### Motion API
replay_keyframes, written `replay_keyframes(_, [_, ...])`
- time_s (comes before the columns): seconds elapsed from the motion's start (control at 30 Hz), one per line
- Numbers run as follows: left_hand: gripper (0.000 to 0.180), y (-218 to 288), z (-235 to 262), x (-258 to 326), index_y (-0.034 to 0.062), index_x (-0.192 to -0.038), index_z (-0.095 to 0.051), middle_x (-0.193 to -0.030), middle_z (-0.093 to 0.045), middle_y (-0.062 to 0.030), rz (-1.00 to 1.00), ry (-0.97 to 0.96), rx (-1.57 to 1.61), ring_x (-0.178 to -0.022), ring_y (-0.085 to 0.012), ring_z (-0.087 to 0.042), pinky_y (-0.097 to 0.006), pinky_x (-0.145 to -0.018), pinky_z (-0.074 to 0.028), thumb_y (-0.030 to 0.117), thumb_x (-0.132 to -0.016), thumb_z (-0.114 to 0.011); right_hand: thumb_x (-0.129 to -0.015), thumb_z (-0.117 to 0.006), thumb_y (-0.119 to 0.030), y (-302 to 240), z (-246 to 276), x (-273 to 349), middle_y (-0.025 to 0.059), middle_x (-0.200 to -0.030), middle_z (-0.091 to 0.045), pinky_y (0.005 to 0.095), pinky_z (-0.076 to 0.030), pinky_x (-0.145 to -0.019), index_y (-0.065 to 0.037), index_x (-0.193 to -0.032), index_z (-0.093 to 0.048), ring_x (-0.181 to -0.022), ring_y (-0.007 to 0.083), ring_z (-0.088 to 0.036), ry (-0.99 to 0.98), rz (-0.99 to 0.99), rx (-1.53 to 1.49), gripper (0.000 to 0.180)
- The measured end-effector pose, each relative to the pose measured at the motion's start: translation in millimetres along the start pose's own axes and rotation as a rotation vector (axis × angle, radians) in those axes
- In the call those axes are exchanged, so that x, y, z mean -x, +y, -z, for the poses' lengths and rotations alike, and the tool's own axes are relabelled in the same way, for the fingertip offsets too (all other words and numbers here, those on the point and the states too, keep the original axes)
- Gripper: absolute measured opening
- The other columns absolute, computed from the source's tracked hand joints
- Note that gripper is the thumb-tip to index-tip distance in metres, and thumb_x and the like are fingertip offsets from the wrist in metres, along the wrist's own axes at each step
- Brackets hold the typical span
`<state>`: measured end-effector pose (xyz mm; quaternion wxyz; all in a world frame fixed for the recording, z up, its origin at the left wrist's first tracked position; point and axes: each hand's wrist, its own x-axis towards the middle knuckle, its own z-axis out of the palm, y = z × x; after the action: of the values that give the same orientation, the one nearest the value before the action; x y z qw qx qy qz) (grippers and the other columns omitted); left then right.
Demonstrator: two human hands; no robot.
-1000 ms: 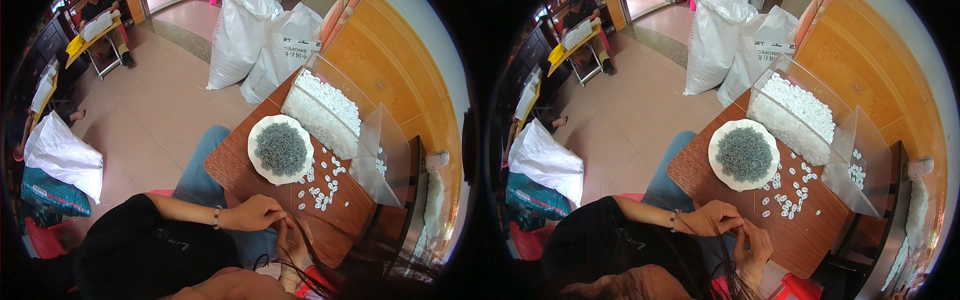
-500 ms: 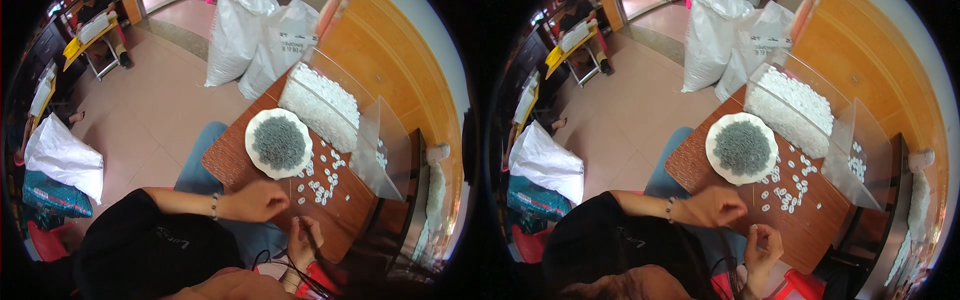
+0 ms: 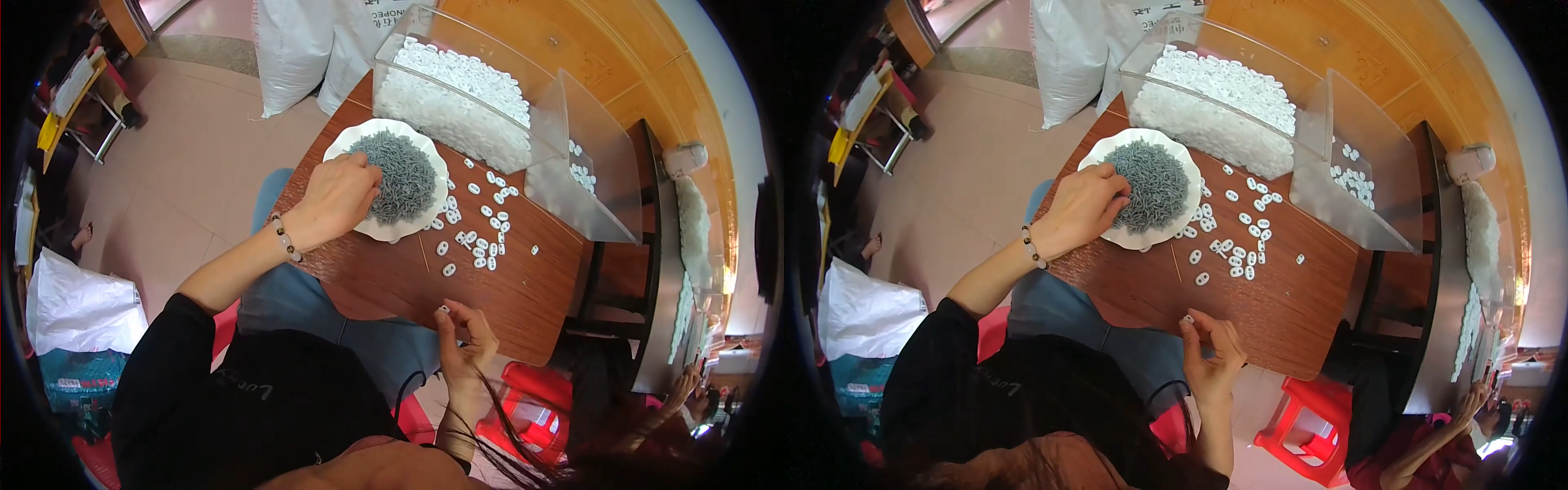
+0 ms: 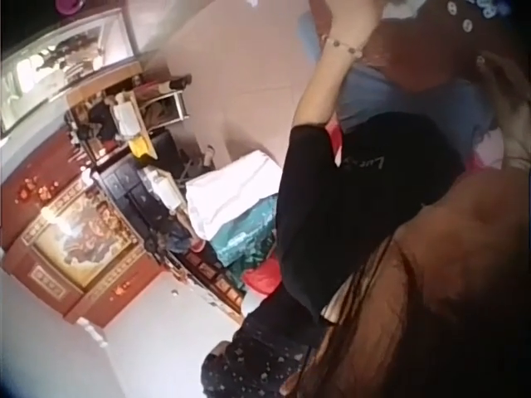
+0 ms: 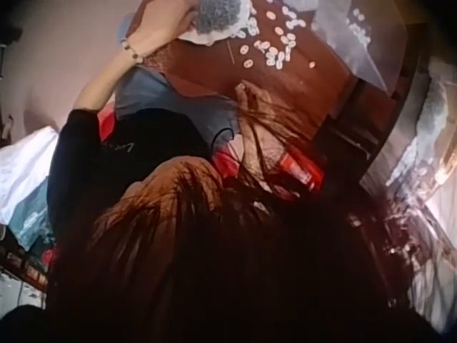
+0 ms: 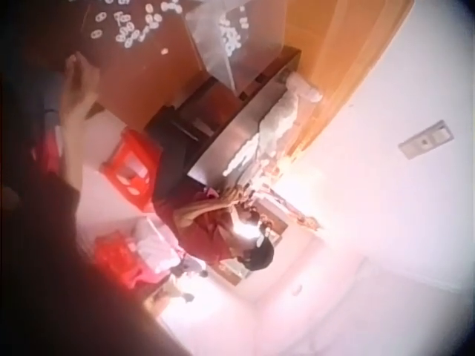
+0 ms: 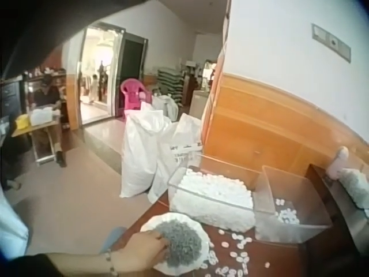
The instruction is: Stringing small white plastic components onto a thin wire or needle.
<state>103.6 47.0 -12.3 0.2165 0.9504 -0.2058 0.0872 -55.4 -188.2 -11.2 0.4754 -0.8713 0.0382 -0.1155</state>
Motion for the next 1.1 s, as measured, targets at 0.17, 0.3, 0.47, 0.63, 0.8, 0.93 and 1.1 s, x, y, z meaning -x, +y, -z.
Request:
replay_keyframes(0.17, [0.007, -4, 0, -5, 0.0038, -0.076, -0.063, -0.076, -0.058, -0.0117, 0.008, 0.073, 0.114, -0.077, -0.0316, -0.06, -0.043, -0.065, -0.047, 0.011, -0.078, -0.062, -0.076, -0.071, 0.003, 2, -4, -1, 0.0083, -0.072, -0.061, 0.0238, -0.044, -0.056, -0.001, -0.092, -0.068, -0.061, 0.0132, -0.057, 0.019, 0.035, -0.046, 0.016])
replay_keyframes(0.3, [0.007, -3, 5, -9, 0.0029, -0.079, -0.063, -0.077, -0.059, -0.0136, 0.085, 0.044, 0.221, -0.075, -0.0333, -0.059, -0.043, -0.065, -0.046, 0.009, -0.077, -0.06, -0.077, -0.07, 0.002, -1, -5, -3, 0.0079, -0.072, -0.06, 0.0238, -0.044, -0.057, 0.0, -0.091, -0.067, -0.061, 0.0131, -0.057, 0.006, 0.027, -0.017, 0.015])
replay_keyframes(0.47, [0.011, -6, 3, -9, 0.002, -0.083, -0.061, -0.079, -0.063, -0.0041, 0.28, -0.053, 0.678, -0.066, -0.0101, -0.056, -0.023, -0.058, -0.041, 0.012, -0.087, -0.058, -0.083, -0.067, -0.002, 7, -7, -1, 0.0015, -0.079, -0.063, 0.0195, -0.045, -0.063, 0.0, -0.093, -0.067, -0.072, 0.0067, -0.057, -0.043, -0.067, -0.096, 0.01])
replay_keyframes(0.63, [0.016, 7, 5, 1, 0.004, -0.09, -0.061, -0.085, -0.063, 0.0001, 0.448, -0.211, 1.403, -0.073, -0.0059, -0.056, -0.02, -0.063, -0.043, 0.02, -0.091, -0.058, -0.085, -0.065, -0.002, 4, -10, -18, 0.0026, -0.084, -0.065, 0.0194, -0.044, -0.069, 0.002, -0.094, -0.065, -0.075, 0.0066, -0.058, -0.055, -0.167, -0.286, 0.01])
replay_keyframes(0.8, [0.018, 45, -7, 24, 0.0054, -0.097, -0.061, -0.096, -0.062, 0.0001, 0.47, -0.364, 1.58, -0.084, -0.0044, -0.055, -0.02, -0.071, -0.044, 0.022, -0.093, -0.058, -0.086, -0.064, -0.002, -2, -17, -31, 0.0008, -0.084, -0.063, 0.0174, -0.042, -0.068, 0.002, -0.102, -0.064, -0.076, 0.0046, -0.055, -0.092, -0.162, -0.441, 0.017])
replay_keyframes(0.93, [0.016, 73, -15, 39, 0.0051, -0.097, -0.058, -0.094, -0.058, 0.0022, 0.398, -0.345, 1.548, -0.083, -0.003, -0.052, -0.02, -0.073, -0.043, 0.02, -0.094, -0.057, -0.085, -0.064, 0.0, -9, -26, -33, -0.0014, -0.082, -0.061, 0.0158, -0.041, -0.065, 0.001, -0.103, -0.064, -0.073, 0.0026, -0.053, -0.079, -0.131, -0.494, 0.018])
replay_keyframes(1.1, [0.015, 82, -22, 50, 0.0036, -0.098, -0.057, -0.096, -0.057, -0.0003, 0.407, -0.349, 1.678, -0.081, -0.0052, -0.05, -0.021, -0.073, -0.042, 0.018, -0.094, -0.057, -0.088, -0.062, -0.005, -9, -27, -30, 0.002, -0.08, -0.064, 0.0178, -0.044, -0.063, 0.001, -0.101, -0.065, -0.072, 0.0051, -0.057, -0.179, -0.243, -0.732, 0.015])
